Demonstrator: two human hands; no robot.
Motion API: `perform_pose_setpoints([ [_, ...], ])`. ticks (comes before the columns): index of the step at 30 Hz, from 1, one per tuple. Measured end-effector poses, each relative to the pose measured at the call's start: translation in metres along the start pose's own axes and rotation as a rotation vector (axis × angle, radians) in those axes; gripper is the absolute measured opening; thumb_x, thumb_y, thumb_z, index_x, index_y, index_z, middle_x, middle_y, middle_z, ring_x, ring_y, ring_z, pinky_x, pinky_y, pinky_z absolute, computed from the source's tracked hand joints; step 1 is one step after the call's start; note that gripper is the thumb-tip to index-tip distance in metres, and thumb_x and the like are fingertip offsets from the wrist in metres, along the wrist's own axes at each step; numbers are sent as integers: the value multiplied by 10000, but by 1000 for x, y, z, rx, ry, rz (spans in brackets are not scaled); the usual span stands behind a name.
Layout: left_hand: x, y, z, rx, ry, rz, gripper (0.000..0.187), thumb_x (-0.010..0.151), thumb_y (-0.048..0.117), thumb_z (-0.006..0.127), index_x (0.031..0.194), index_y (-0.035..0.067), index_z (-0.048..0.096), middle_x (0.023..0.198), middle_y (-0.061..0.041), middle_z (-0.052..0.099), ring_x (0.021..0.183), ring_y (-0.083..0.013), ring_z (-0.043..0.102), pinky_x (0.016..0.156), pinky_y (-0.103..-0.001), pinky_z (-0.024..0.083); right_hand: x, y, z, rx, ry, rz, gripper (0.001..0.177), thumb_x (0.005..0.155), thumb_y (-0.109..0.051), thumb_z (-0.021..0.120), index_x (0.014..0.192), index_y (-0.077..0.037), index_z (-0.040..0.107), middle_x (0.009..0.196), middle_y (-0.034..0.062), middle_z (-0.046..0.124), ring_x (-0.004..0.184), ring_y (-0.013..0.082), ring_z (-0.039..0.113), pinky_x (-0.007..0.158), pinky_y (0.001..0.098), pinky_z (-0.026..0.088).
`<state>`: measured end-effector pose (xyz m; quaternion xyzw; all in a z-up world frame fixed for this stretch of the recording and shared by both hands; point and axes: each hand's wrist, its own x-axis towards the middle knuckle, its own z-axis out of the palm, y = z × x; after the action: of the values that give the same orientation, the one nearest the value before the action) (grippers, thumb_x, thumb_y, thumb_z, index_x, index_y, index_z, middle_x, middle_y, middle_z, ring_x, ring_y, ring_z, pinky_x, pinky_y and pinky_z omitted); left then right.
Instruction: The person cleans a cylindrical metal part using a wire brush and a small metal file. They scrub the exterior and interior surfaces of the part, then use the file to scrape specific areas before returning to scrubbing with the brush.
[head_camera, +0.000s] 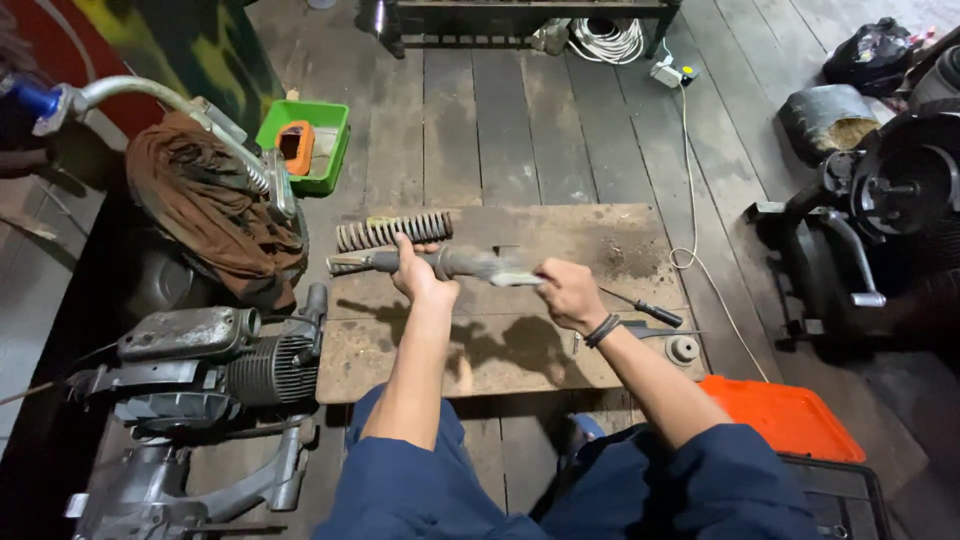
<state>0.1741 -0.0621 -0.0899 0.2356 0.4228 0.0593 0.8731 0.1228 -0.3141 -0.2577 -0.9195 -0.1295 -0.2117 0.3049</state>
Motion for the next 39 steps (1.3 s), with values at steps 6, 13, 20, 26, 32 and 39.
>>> perform_pose_setpoints([
  [6,34,2,1,-103,-6,-70,347,945,268,754,909,44,491,703,-2,538,588,-140,633,529,-327,582,-6,-6,-69,-274,-121,61,361,1007,-483,515,899,-146,585,724,176,620,740,388,682,646,489,535],
  [13,44,-8,-1,-4,14,-21,371,960,335,714,812,65,509,677,7,526,593,-124,641,532,-316,575,1,4,-42,-131,27,-49,542,1012,-686,316,854,-209,519,713,81,535,719,321,652,634,379,524],
  [20,14,9,8,-35,-8,-97,363,930,346,748,829,66,540,695,-1,576,591,-124,651,547,-306,603,-1,-7,-49,-58,-207,48,476,1022,-577,357,877,-176,569,699,150,592,723,403,665,656,483,528],
  [26,14,16,1,-5,-27,-46,413,972,360,689,733,80,500,674,-19,519,598,-135,603,553,-285,541,-1,16,-48,-13,-41,-16,538,1022,-655,300,837,-222,561,643,55,554,638,304,650,616,371,527],
  [32,5,-2,-4,99,-57,-84,404,950,383,718,724,98,542,665,-4,564,615,-124,634,582,-268,549,8,-17,-17,12,-61,-119,462,1059,-529,286,798,-217,506,610,15,486,580,272,604,586,343,520],
  [39,32,9,-4,17,-132,-145,446,1007,457,592,706,149,475,656,35,472,616,-117,596,613,-268,548,-14,38,-60,-191,-162,-70,378,1033,-485,444,880,-156,549,681,153,551,681,396,642,617,475,511],
])
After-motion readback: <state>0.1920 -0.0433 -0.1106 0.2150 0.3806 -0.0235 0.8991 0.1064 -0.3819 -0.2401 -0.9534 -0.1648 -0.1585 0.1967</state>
